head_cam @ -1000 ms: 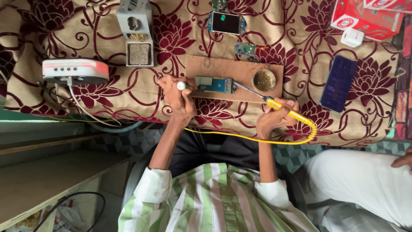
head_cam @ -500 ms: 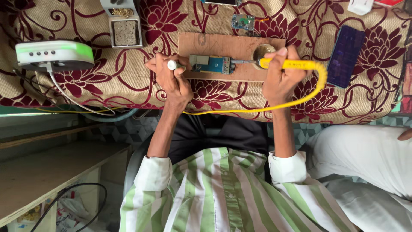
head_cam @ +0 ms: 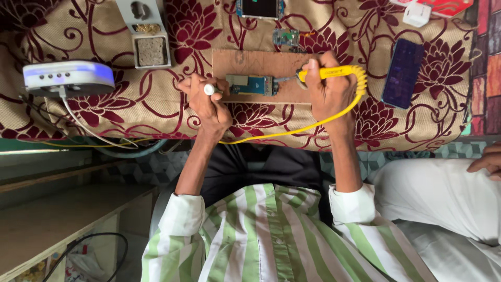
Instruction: The person solders a small blue circuit board using a soldering iron and solder wire. They repeatedly apply solder to various points on the board while holding it steady with their left hand.
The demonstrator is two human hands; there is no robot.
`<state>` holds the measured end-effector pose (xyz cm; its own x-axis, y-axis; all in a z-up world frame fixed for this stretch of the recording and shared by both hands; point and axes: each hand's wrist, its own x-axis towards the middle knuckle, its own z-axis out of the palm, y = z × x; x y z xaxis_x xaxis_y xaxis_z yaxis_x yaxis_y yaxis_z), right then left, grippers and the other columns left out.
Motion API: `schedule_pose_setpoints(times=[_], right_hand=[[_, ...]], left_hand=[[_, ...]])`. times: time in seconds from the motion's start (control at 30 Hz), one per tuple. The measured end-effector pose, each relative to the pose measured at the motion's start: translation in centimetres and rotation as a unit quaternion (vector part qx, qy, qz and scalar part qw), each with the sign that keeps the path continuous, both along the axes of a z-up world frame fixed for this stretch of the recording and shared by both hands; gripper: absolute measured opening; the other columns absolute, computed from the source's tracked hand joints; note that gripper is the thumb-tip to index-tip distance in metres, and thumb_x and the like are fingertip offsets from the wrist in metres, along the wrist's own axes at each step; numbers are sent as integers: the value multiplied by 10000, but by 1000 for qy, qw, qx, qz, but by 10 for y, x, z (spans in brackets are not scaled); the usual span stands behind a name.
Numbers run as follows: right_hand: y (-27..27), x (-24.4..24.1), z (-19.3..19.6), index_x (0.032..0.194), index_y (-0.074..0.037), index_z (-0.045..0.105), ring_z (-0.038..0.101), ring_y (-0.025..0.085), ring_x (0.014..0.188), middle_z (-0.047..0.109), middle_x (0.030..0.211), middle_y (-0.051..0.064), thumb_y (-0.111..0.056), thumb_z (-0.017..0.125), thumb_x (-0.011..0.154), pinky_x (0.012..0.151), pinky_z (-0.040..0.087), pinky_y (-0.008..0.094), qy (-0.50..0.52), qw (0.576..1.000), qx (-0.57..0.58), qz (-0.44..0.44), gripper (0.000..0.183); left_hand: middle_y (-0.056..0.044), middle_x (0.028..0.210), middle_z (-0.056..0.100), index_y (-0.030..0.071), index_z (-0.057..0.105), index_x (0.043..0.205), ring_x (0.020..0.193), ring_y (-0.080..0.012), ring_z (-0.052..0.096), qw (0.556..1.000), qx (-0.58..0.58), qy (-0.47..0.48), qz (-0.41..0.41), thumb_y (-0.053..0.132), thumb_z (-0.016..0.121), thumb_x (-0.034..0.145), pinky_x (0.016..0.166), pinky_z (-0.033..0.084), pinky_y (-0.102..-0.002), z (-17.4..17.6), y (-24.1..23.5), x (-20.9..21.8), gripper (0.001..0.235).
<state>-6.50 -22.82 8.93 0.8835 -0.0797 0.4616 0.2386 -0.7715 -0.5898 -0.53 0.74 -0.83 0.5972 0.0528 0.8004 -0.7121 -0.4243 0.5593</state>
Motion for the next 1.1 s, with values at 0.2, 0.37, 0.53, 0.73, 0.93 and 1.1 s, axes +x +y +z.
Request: schedule_pose_setpoints(times=[0.2,0.37,0.53,0.73,0.93,1.1], right_hand=[[-4,-24,-34,1000,10,625,532,174,609,588,755,96,-238,544,1153,535,407,314,-20,979,201,-21,303],[-18,-40,-68,995,10,543,463,135,497,471,645,43,-402,493,1126,453,376,274,-264,832,464,-149,435],[-29,-68,-81,1043,15,535,470,136,512,464,673,52,-425,442,1149,464,375,265,-219,847,441,-201,462],[-20,-72,-92,1083,23,483,466,132,510,464,671,63,-364,407,1179,514,412,268,-169,900,373,-147,406],[-22,-63,-104,1094,39,496,445,121,511,467,680,68,-280,406,1171,517,462,273,-180,890,385,-163,340],[-28,-56,-107,1094,43,502,469,126,527,514,730,90,-269,381,1178,514,441,260,-176,909,341,-161,345]], left_hand=[[-79,798,541,55,549,860,804,-235,465,1000,21,-14,11,345,351,1145,866,288,-405,-5,-1,-2,452],[-34,759,535,60,589,848,777,-199,450,999,32,-21,26,362,353,1118,860,283,-406,-14,-3,1,469],[-60,785,565,62,576,852,825,-240,480,998,45,-30,34,311,351,1145,870,291,-413,-20,-5,1,445],[-57,816,620,47,607,872,872,-261,496,999,39,-9,13,321,354,1155,869,343,-430,-19,-2,0,468],[-49,813,623,59,620,874,884,-235,469,999,32,3,18,336,332,1157,902,306,-404,-17,-3,-1,490],[-26,772,561,83,638,861,911,-232,476,999,22,2,43,316,351,1132,918,258,-412,-8,-3,0,459]])
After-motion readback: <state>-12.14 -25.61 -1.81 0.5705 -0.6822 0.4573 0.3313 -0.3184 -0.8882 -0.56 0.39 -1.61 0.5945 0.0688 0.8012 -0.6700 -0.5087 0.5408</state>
